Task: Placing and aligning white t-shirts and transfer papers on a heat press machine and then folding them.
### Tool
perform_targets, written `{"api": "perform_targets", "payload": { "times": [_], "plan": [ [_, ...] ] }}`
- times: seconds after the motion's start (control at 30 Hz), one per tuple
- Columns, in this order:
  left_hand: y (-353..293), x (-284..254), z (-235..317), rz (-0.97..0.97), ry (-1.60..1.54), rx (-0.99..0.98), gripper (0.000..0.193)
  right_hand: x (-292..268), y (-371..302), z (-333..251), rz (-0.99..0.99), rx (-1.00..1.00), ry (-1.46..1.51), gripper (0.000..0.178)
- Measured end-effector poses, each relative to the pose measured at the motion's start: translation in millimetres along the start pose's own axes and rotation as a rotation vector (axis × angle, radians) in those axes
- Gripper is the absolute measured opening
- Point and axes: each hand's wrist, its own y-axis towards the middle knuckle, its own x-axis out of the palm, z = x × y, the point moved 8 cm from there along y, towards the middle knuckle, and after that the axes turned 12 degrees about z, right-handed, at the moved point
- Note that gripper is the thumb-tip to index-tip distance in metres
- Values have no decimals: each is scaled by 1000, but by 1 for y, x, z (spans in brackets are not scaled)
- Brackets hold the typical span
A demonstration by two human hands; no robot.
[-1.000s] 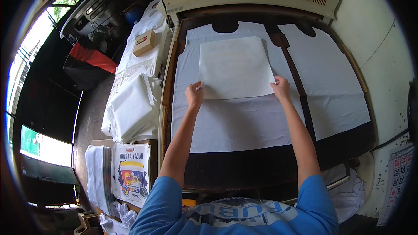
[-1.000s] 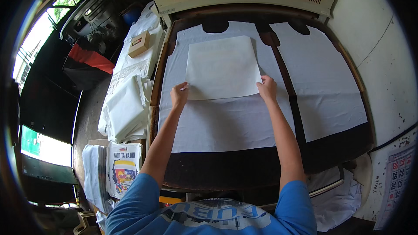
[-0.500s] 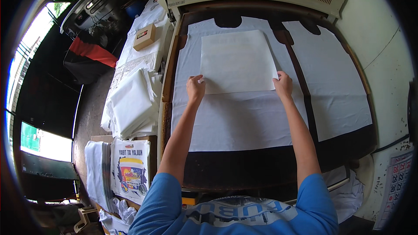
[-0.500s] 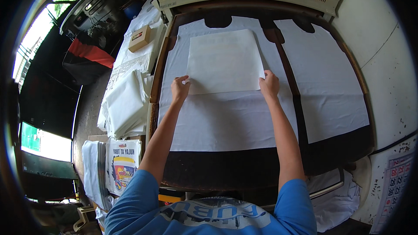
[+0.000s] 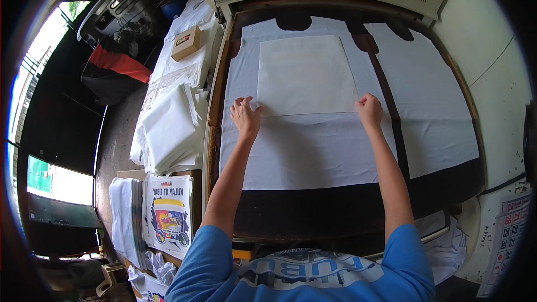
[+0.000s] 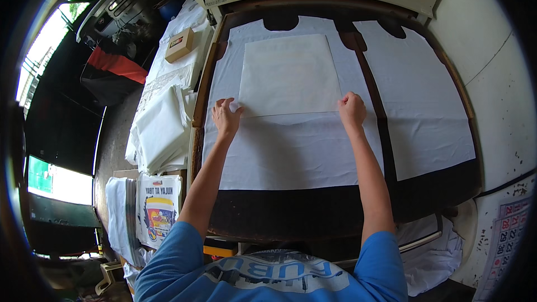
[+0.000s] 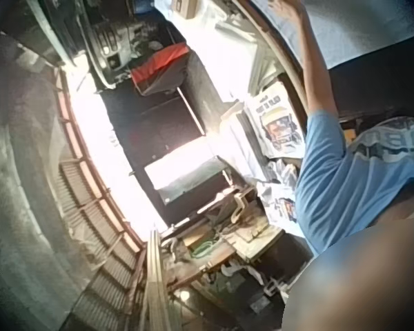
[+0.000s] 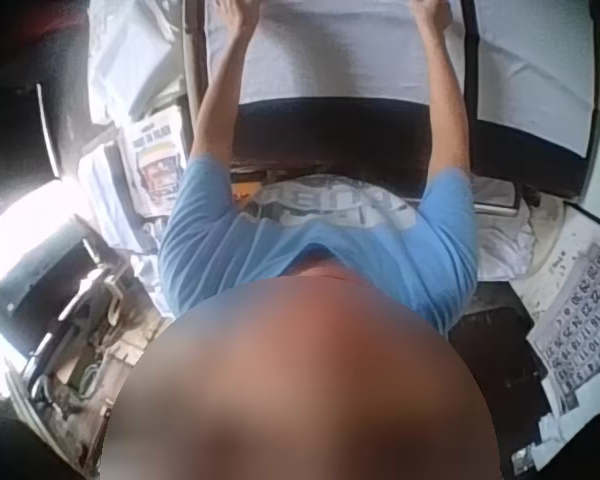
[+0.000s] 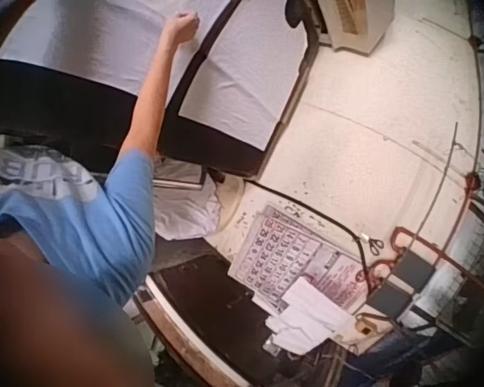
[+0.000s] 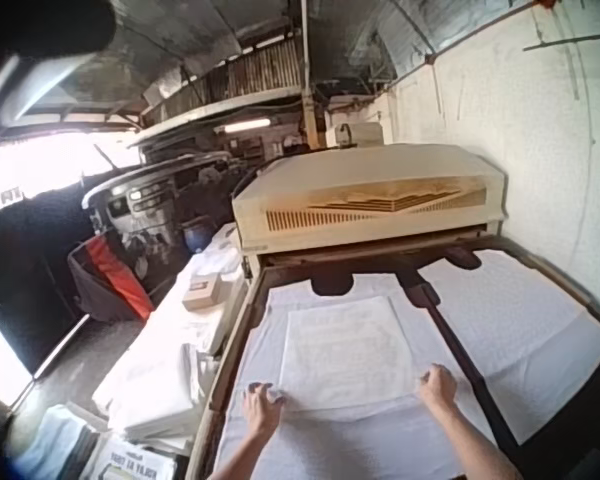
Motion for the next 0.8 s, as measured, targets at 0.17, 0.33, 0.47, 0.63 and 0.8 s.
{"api": "perform_targets", "payload": {
  "times": [0.17,0.33,0.47,0.63,0.8],
  "plan": [
    [-2,-1,-1,8,43,-33,45,1,-3,4,20,33,19,16],
    [-3,1,-1,17,20,-41,44,0,0,6,10,37,15,16],
    [-8,-13,-3,89,-43,-14,38,-9,-2,-2,19,12,73,18],
    [-25,-91,-28,185,-84,49,33,-40,-22,0,122,-119,294,22],
    [-86,-210,-157,353,77,-97,34,-120,-84,55,206,-17,398,18]
  ]
}}
